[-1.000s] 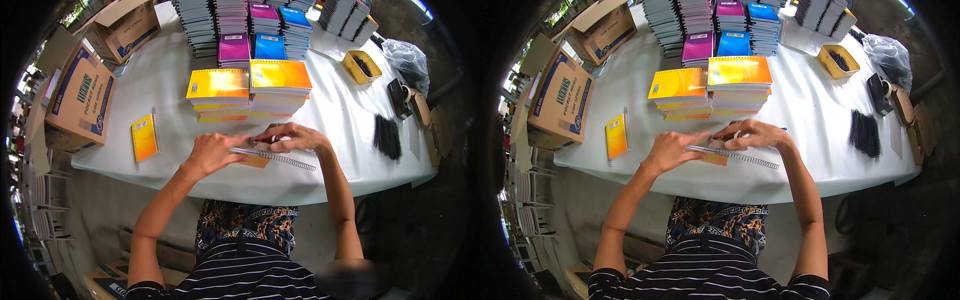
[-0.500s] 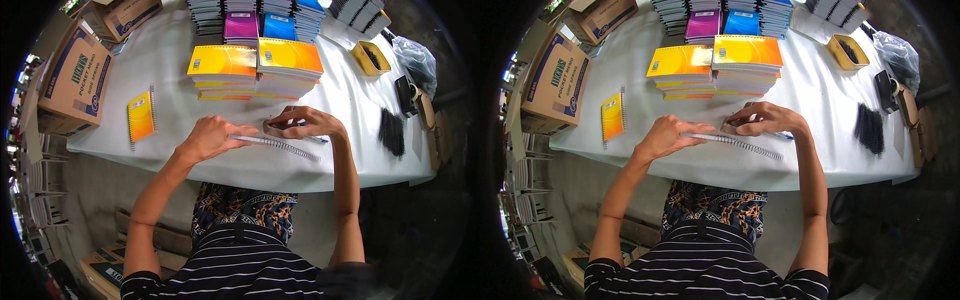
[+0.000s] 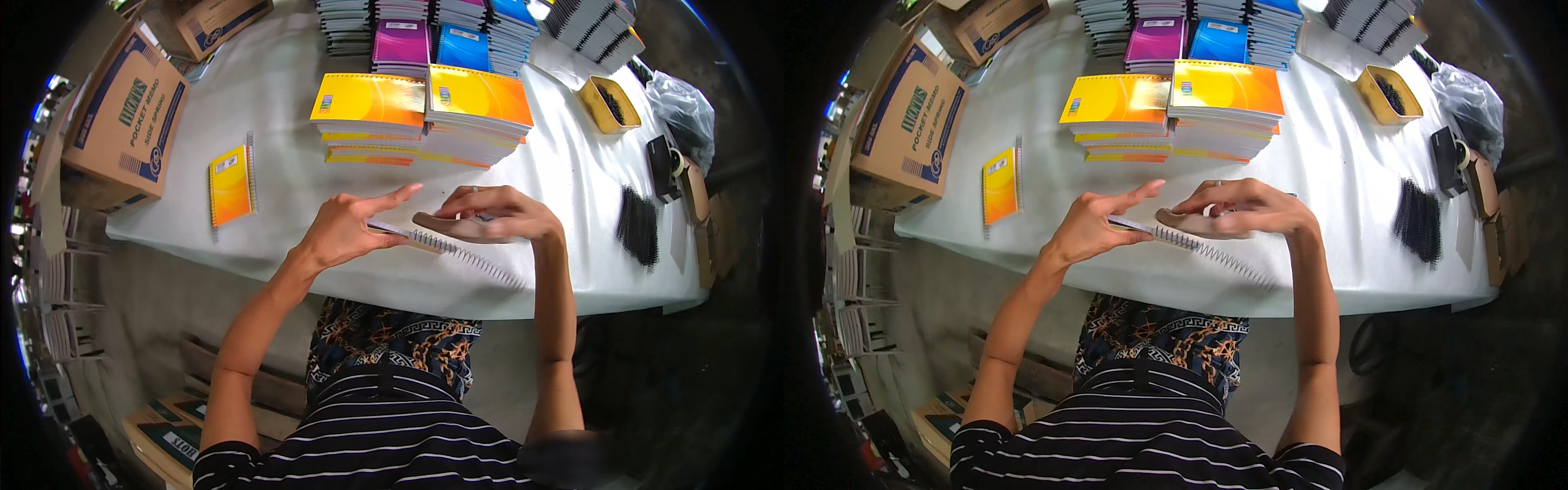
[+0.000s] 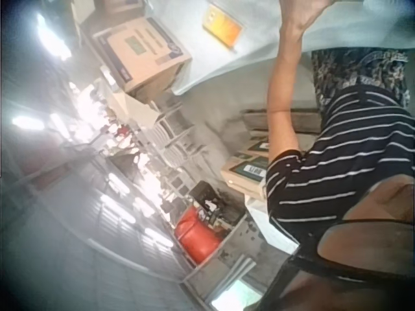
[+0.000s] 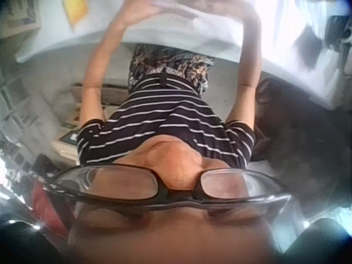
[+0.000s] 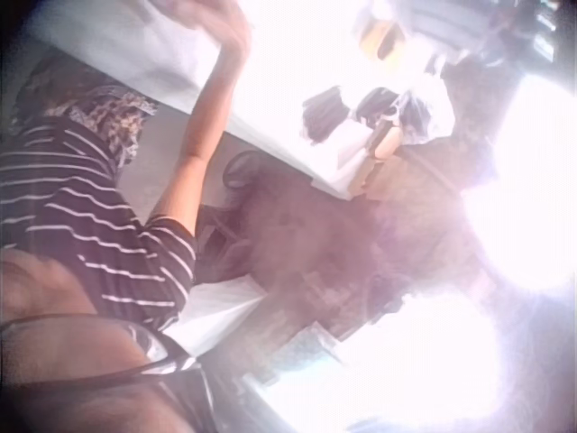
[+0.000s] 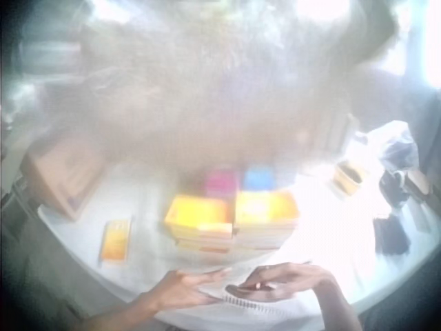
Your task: The person assembles spiral-bound notebooks by inserting metal spirals into pre-punched holes using pliers. They handle stacks of blue and yellow notebooks, remove them from a cardboard box, and place finished units on a white table. The workspace includes additional stationery items and packaging materials.
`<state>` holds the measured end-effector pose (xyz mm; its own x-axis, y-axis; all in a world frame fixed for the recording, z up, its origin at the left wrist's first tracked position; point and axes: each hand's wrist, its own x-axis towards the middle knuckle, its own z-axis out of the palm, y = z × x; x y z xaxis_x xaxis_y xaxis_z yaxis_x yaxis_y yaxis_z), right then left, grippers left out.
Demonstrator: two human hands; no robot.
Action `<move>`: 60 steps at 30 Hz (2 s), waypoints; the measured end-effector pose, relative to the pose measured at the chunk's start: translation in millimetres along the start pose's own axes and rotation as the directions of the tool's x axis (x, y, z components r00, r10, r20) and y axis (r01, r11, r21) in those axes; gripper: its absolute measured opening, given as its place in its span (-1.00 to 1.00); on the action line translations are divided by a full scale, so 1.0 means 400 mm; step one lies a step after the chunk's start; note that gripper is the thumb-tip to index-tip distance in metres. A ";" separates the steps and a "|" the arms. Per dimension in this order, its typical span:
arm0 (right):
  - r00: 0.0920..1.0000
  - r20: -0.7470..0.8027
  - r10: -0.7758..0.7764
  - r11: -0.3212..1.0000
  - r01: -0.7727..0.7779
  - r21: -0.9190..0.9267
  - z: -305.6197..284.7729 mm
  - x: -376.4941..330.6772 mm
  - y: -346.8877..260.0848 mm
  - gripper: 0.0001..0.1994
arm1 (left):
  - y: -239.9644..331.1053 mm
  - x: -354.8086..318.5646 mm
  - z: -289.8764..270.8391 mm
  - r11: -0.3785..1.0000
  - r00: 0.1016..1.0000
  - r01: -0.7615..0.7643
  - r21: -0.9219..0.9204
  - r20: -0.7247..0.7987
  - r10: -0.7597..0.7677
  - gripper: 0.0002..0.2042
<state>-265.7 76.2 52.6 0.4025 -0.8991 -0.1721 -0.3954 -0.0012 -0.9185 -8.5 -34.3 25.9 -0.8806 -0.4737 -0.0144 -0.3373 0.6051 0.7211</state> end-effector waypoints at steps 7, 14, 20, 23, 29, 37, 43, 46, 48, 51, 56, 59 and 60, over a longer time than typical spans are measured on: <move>0.999 -0.029 0.031 0.999 -0.031 0.009 0.005 0.020 -0.010 -0.41 | -0.025 -0.016 0.025 0.929 0.965 -0.170 -0.329 -0.247 0.089 -0.09; 0.995 -0.039 -0.087 0.996 0.088 0.034 0.009 0.032 0.005 -0.43 | -0.056 -0.021 0.070 0.884 0.953 -0.100 -0.456 -0.299 -0.047 -0.05; 0.978 -0.096 -0.186 0.962 0.201 0.182 0.026 0.042 0.006 -0.46 | -0.067 -0.025 0.094 0.873 0.941 -0.163 -0.461 -0.337 -0.002 -0.12; 0.999 -0.025 0.026 0.998 -0.025 0.049 0.029 0.064 -0.027 -0.38 | -0.065 -0.027 0.095 0.860 0.938 -0.170 -0.481 -0.346 -0.008 -0.15; 1.000 0.008 -0.007 0.999 0.006 0.053 0.048 0.067 -0.033 -0.38 | -0.068 -0.033 0.097 0.882 0.931 -0.211 -0.422 -0.361 0.051 -0.09; 0.995 -0.059 0.076 0.977 -0.086 -0.195 0.066 0.100 -0.043 -0.45 | -0.082 -0.038 0.095 0.828 0.967 -0.105 -0.550 -0.250 -0.043 -0.02; 0.948 -0.312 0.064 0.971 -0.130 -0.198 0.014 -0.041 -0.072 -0.32 | -0.118 -0.040 0.085 0.733 0.969 -0.241 -0.637 -0.198 0.146 -0.37; 0.788 -0.605 0.120 0.857 -0.389 -0.337 -0.045 -0.187 0.012 -0.56 | -0.102 -0.024 0.067 0.758 0.979 -0.199 -0.621 -0.086 0.187 -0.53; 0.615 -0.761 -0.207 0.179 -0.741 -0.647 -0.005 -0.214 0.046 -0.59 | -0.088 -0.026 0.061 0.715 0.989 -0.130 -0.687 -0.139 0.046 -0.54; 0.653 -0.741 -0.158 0.561 -0.558 -0.611 0.067 -0.182 0.073 -0.58 | -0.054 -0.031 0.061 0.858 0.934 -0.254 -0.446 -0.344 0.097 -0.54; 0.650 -0.719 -0.246 0.449 -0.581 -0.679 0.156 -0.147 0.172 -0.62 | -0.030 -0.042 0.142 0.959 0.868 -0.245 0.144 -0.407 0.283 -0.53; 0.537 -0.830 -0.153 0.600 -0.617 -0.510 0.192 -0.132 0.119 -0.64 | -0.006 -0.042 0.172 0.936 0.811 -0.191 0.294 -0.491 0.320 -0.49; 0.529 -0.838 -0.133 0.715 -0.535 -0.450 0.227 -0.119 0.065 -0.64 | -0.008 -0.043 0.180 0.935 0.798 -0.154 0.318 -0.518 0.307 -0.47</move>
<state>-220.1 158.9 4.6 -0.4269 -0.8421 0.3295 -0.8697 0.2826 -0.4046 -16.5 18.0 -26.1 -0.6341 -0.5235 0.5690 -0.2861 0.8426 0.4563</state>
